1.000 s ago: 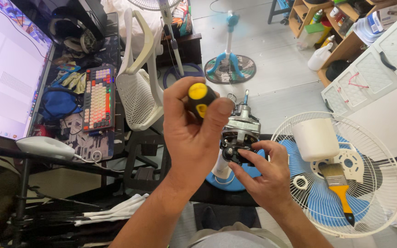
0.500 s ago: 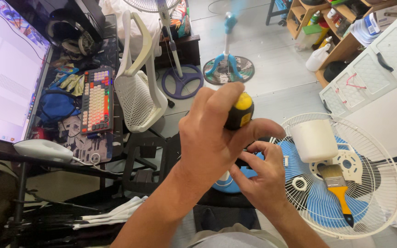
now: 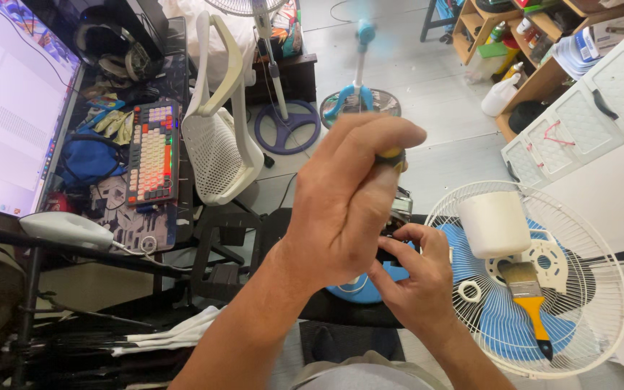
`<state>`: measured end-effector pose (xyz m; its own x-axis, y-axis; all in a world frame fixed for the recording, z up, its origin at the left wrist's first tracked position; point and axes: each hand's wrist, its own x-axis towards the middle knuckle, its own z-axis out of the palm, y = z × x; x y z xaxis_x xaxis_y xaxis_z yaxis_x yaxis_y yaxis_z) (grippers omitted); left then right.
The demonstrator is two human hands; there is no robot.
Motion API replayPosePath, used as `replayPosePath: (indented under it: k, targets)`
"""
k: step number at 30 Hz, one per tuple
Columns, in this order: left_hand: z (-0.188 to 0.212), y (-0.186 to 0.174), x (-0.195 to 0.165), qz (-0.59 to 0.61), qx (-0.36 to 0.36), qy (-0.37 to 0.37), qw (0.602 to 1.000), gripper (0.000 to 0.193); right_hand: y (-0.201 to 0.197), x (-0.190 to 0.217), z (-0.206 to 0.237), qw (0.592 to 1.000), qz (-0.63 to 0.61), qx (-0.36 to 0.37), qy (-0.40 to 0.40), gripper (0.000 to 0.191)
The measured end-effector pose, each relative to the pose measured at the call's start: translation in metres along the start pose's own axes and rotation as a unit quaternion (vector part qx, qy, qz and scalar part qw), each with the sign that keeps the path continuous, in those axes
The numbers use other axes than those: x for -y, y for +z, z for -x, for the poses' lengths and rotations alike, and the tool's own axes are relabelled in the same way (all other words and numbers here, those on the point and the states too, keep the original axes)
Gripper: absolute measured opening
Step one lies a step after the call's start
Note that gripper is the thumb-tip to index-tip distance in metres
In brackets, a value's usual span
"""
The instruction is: The person services an electric fan on a desk. They use a screwdriver to unscrew parts of the fan motor housing, handle small screws and components, then hold the blue fan cover and continue unscrewing it with the screwdriver.
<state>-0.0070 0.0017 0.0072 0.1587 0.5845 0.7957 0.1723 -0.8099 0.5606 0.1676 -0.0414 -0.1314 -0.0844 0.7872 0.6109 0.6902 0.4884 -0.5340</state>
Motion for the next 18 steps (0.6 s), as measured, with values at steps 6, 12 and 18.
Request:
replayPosePath:
  k: [6,12,18]
  targets:
    - [-0.006,0.010,-0.005,-0.033,-0.047,-0.009,0.998,0.026,-0.012,-0.007,0.002,0.999,-0.041,0.009,-0.016,0.041]
    - [-0.007,0.005,-0.014,0.031,-0.041,-0.063,0.997,0.031,-0.011,-0.012,0.008,0.997,-0.053,-0.018,-0.047,0.038]
    - [-0.008,0.011,-0.005,-0.055,-0.055,-0.006,0.997,0.031,-0.009,-0.013,0.008,0.996,-0.071,-0.023,-0.051,0.043]
